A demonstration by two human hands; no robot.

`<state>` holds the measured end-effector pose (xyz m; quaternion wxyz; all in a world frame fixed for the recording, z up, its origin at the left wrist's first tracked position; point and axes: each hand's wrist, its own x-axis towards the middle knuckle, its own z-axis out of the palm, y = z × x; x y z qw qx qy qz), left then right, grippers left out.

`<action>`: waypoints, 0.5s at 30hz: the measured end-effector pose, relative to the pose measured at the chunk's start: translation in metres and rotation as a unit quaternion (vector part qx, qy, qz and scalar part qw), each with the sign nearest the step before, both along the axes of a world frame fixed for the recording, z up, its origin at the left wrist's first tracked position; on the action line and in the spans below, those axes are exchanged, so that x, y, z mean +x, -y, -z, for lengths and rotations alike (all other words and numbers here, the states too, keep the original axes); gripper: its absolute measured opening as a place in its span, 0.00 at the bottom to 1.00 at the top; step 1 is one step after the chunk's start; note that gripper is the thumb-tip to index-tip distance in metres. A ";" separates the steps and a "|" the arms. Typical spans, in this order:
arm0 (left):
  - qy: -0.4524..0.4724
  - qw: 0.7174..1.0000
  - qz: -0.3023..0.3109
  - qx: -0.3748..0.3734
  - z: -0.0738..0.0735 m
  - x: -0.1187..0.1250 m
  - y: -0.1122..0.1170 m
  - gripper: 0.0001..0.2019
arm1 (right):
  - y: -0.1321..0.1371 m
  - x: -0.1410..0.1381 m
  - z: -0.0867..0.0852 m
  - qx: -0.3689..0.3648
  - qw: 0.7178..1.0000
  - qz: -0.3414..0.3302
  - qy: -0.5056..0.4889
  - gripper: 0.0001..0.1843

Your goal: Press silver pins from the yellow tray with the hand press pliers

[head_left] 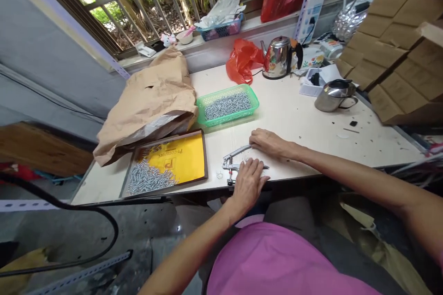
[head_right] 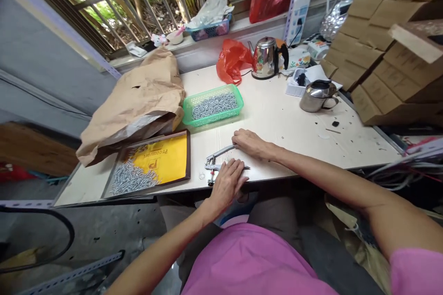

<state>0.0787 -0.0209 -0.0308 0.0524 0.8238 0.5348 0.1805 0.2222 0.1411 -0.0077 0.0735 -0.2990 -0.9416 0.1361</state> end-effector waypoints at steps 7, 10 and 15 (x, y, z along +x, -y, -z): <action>0.033 0.999 0.002 -0.015 0.001 0.000 0.002 0.22 | -0.004 -0.022 -0.011 0.042 0.997 0.048 0.037 0.10; 0.042 0.999 0.016 -0.021 0.001 0.001 0.002 0.23 | 0.017 -0.039 -0.024 0.029 0.998 -0.041 0.029 0.11; 0.072 0.996 -0.002 -0.062 0.007 0.009 0.011 0.24 | 0.059 -0.075 -0.030 0.020 0.973 -0.228 0.029 0.09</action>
